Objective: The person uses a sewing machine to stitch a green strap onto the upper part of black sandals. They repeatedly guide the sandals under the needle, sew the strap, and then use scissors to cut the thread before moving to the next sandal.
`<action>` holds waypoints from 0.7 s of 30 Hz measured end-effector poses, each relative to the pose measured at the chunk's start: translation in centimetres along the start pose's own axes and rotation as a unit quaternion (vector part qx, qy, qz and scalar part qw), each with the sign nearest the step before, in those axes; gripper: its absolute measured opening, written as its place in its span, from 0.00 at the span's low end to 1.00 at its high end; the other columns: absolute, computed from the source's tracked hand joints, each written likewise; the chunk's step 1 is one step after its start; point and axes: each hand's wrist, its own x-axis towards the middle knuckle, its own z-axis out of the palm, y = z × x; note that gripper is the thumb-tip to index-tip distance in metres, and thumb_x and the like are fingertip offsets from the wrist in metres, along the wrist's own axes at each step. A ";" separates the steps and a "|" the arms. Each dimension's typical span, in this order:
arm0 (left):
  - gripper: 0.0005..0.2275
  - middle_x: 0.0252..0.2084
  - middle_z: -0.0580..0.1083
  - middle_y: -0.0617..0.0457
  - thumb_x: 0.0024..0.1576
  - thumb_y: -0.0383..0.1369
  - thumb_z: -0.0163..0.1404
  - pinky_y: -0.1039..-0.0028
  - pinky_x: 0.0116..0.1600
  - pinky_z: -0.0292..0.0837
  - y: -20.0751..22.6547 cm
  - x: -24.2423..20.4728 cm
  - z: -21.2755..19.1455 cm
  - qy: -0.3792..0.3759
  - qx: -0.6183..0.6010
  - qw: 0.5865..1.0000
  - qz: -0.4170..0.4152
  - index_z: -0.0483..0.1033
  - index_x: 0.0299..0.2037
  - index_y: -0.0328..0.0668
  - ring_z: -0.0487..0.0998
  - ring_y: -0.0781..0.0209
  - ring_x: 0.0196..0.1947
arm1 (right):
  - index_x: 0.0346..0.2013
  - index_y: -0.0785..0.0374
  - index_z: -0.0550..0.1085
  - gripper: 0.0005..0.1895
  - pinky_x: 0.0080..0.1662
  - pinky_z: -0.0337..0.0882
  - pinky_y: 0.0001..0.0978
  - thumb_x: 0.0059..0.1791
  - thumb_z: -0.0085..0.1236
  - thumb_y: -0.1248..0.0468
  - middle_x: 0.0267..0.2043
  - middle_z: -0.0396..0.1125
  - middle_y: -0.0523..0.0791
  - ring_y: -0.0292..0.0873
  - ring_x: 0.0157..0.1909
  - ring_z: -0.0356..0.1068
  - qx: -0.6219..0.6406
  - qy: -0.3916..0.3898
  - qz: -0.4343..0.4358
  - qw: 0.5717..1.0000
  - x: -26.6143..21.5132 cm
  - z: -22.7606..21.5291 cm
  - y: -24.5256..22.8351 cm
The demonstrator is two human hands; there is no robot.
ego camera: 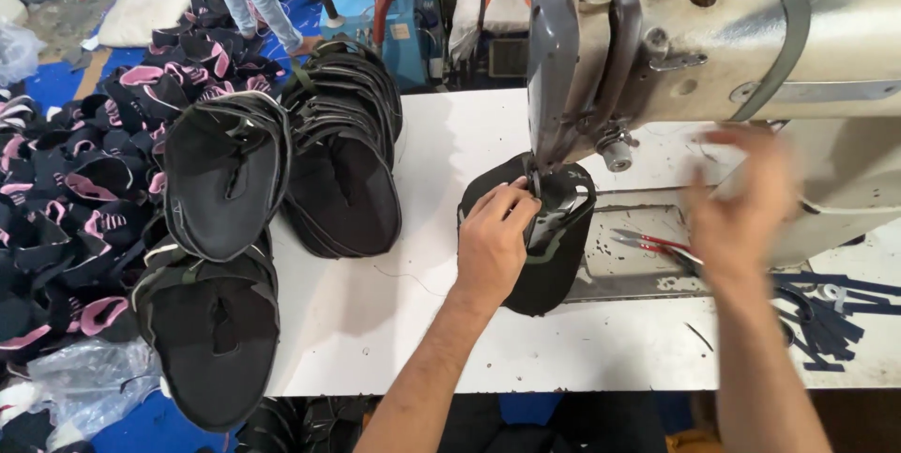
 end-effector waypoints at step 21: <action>0.18 0.44 0.82 0.41 0.57 0.40 0.59 0.71 0.47 0.75 -9.0 3.0 3.3 -0.279 -0.243 0.823 -0.431 0.81 0.47 0.29 0.81 0.59 0.40 | 0.67 0.59 0.63 0.29 0.63 0.63 0.40 0.55 0.43 0.47 0.67 0.61 0.44 0.41 0.68 0.60 0.306 -0.089 0.216 0.923 -6.3 7.7 -3.2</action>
